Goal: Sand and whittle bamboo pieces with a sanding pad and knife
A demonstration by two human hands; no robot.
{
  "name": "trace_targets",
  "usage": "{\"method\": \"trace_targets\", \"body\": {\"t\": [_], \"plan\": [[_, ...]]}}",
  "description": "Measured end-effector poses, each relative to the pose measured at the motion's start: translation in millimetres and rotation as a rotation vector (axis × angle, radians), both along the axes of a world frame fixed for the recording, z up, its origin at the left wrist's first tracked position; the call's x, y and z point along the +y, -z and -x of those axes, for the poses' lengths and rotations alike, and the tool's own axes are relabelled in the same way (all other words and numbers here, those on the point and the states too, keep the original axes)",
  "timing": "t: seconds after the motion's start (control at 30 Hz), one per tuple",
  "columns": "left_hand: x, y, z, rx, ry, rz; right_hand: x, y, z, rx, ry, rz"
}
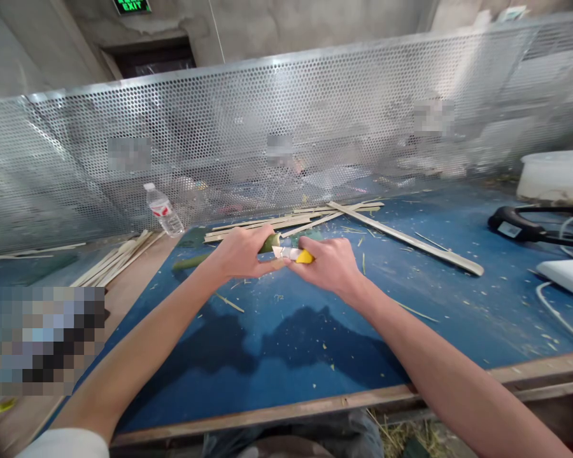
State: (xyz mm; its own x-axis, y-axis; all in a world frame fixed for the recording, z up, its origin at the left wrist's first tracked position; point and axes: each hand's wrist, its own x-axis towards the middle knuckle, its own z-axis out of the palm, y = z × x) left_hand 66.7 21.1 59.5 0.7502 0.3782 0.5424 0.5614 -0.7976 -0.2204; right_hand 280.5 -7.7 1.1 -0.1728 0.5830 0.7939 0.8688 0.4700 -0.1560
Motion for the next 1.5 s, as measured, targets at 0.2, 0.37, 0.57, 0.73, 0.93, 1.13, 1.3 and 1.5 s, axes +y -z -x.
{"method": "trace_targets", "body": {"t": [0.2, 0.37, 0.57, 0.73, 0.93, 1.13, 1.3, 1.5], "plan": [[-1, 2.1, -3, 0.014, 0.006, 0.012, -1, -3.0, 2, 0.05, 0.041, 0.057], [-4, -1.2, -3, -0.027, -0.007, 0.057, -1, -3.2, 1, 0.06, -0.014, 0.024], [-3, -4.2, -1, -0.066, 0.007, 0.08, 1, -1.2, 1, 0.025, -0.026, 0.006], [-5, -3.4, -3, -0.039, 0.005, 0.074, 0, -0.3, 1, 0.026, -0.048, 0.011], [-6, 0.1, -6, 0.0, 0.006, 0.058, -1, -3.7, 1, 0.062, -0.018, 0.021], [-9, -5.0, -3, -0.035, 0.088, 0.118, -1, -3.5, 0, 0.052, -0.127, 0.047], [-10, -8.1, -1, -0.08, 0.199, 0.188, -1, -1.9, 0, 0.022, -0.256, 0.016], [-13, -13.9, -1, -0.074, 0.169, 0.218, -2, -5.0, 0, 0.005, -0.286, -0.042]]}}
